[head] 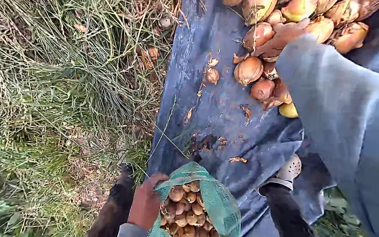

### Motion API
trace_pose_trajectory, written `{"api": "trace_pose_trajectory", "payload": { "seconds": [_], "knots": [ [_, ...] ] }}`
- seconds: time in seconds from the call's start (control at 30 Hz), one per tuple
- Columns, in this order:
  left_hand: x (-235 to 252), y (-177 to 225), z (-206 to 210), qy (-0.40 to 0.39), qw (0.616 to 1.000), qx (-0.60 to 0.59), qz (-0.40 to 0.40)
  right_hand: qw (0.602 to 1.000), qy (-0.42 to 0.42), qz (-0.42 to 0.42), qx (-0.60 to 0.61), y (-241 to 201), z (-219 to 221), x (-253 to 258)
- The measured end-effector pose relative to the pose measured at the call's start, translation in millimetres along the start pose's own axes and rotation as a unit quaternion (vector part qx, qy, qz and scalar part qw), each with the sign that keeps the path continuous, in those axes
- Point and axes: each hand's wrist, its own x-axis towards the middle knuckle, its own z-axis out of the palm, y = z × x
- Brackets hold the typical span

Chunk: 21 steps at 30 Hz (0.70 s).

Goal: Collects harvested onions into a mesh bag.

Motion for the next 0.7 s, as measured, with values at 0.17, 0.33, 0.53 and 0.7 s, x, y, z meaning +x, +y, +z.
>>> {"api": "trace_pose_trajectory", "payload": {
  "seconds": [0.17,0.33,0.53,0.7],
  "knots": [
    [-3,14,3,-0.034,0.999,-0.014,0.001,0.999,0.036,0.018,0.002,-13,14,6],
    [4,11,6,-0.01,1.0,-0.01,0.008,0.992,0.059,0.047,0.098,-6,7,16],
    [11,12,10,0.005,1.0,-0.001,-0.013,0.943,0.103,-0.143,0.284,64,11,-76],
    [9,4,9,0.015,1.0,-0.005,-0.008,0.746,-0.293,-0.173,0.572,93,166,-345]
  ]
}}
